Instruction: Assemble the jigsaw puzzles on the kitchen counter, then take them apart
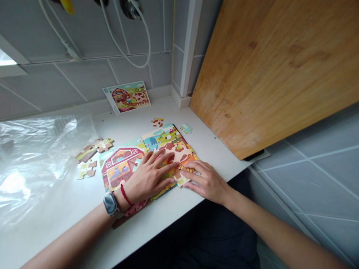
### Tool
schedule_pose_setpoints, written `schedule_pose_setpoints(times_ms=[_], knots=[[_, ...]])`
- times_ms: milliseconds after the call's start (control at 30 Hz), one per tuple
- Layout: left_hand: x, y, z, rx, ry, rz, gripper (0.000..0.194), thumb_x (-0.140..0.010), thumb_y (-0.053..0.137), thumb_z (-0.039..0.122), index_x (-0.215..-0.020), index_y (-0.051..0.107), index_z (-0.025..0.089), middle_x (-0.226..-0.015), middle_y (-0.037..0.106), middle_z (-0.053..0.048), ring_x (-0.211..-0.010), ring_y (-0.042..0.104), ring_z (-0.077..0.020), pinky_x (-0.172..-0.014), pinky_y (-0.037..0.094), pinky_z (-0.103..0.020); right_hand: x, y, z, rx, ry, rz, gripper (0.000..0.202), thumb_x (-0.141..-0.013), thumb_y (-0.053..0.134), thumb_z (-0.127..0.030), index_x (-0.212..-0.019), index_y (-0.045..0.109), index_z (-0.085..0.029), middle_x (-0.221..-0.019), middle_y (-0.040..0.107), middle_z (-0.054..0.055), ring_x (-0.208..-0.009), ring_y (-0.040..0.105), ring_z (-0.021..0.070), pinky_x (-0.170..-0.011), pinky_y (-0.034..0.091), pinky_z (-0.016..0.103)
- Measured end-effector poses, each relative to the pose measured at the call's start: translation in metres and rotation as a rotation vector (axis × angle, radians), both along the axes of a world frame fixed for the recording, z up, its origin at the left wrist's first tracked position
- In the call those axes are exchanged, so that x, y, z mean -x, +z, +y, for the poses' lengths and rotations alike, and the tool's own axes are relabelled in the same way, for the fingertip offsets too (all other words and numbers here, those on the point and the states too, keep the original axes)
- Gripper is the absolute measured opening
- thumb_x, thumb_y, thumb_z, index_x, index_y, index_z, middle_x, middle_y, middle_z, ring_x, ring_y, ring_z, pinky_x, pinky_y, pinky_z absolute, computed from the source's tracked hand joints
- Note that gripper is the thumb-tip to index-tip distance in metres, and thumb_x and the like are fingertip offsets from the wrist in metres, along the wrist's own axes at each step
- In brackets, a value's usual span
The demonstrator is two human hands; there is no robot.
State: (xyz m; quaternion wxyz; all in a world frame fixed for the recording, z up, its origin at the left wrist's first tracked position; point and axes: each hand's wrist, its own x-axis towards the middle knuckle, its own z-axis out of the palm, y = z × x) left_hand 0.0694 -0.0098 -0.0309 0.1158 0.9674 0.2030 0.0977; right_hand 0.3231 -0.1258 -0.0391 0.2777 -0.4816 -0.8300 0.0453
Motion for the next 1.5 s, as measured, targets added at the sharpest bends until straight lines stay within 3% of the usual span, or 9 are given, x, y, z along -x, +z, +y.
schedule_pose_setpoints(times_ms=[300, 433, 633, 767, 1133, 1267, 1500], knots=[[0.001, -0.001, 0.0, 0.06, 0.038, -0.053, 0.054, -0.11, 0.044, 0.047, -0.157, 0.04, 0.022, -0.158, 0.055, -0.01, -0.152, 0.039, -0.0326, -0.121, 0.032, -0.054, -0.017, 0.004, 0.009, -0.165, 0.142, -0.128, 0.033, -0.103, 0.06, -0.017, -0.135, 0.066, -0.018, -0.12, 0.078, 0.014, -0.111, 0.075, 0.0237, -0.091, 0.063, 0.036], [0.002, -0.001, 0.001, 0.062, 0.03, -0.072, 0.05, -0.111, 0.041, 0.039, -0.158, 0.038, 0.023, -0.157, 0.056, -0.01, -0.152, 0.04, -0.0315, -0.12, 0.032, -0.053, -0.023, 0.001, 0.006, -0.275, 0.156, -0.057, 0.041, -0.102, 0.053, -0.007, -0.142, 0.06, -0.014, -0.12, 0.079, 0.015, -0.11, 0.077, 0.0218, -0.092, 0.066, 0.033], [0.001, 0.001, 0.001, 0.035, 0.024, -0.034, 0.04, -0.11, 0.044, 0.043, -0.143, 0.054, 0.023, -0.16, 0.053, -0.008, -0.153, 0.039, -0.0324, -0.121, 0.031, -0.055, -0.036, -0.008, -0.001, -0.308, -0.051, 0.077, 0.046, -0.098, 0.056, -0.004, -0.142, 0.062, -0.019, -0.12, 0.078, 0.013, -0.111, 0.077, 0.0218, -0.099, 0.066, 0.034], [-0.001, 0.003, 0.0, 0.033, 0.018, -0.033, 0.039, -0.109, 0.045, 0.044, -0.14, 0.056, 0.024, -0.159, 0.054, -0.007, -0.152, 0.04, -0.0323, -0.121, 0.031, -0.055, -0.041, -0.014, -0.001, -0.244, -0.15, 0.088, 0.039, -0.098, 0.059, -0.005, -0.131, 0.07, -0.02, -0.123, 0.076, 0.014, -0.113, 0.076, 0.023, -0.102, 0.065, 0.035], [-0.001, 0.002, 0.0, 0.055, 0.018, -0.05, 0.039, -0.108, 0.048, 0.043, -0.141, 0.056, 0.025, -0.158, 0.055, -0.007, -0.152, 0.039, -0.0314, -0.123, 0.031, -0.053, -0.044, -0.01, 0.0, -0.086, -0.038, 0.07, 0.025, -0.1, 0.059, -0.012, -0.118, 0.075, -0.019, -0.121, 0.073, 0.015, -0.109, 0.074, 0.025, -0.094, 0.067, 0.041], [-0.001, 0.003, 0.0, 0.055, 0.017, -0.045, 0.038, -0.109, 0.047, 0.044, -0.141, 0.056, 0.025, -0.159, 0.054, -0.007, -0.153, 0.039, -0.0317, -0.123, 0.031, -0.054, -0.042, -0.006, -0.002, -0.041, -0.044, 0.094, 0.025, -0.101, 0.059, -0.015, -0.119, 0.075, -0.02, -0.124, 0.073, 0.015, -0.113, 0.073, 0.0261, -0.096, 0.066, 0.044], [-0.002, 0.005, 0.0, 0.061, 0.016, -0.049, 0.035, -0.109, 0.047, 0.043, -0.135, 0.06, 0.025, -0.158, 0.055, -0.006, -0.152, 0.04, -0.0318, -0.122, 0.032, -0.054, -0.042, -0.003, -0.001, -0.002, 0.015, 0.052, 0.035, -0.1, 0.062, -0.018, -0.134, 0.068, -0.018, -0.142, 0.068, 0.016, -0.137, 0.062, 0.03, -0.113, 0.058, 0.051]])
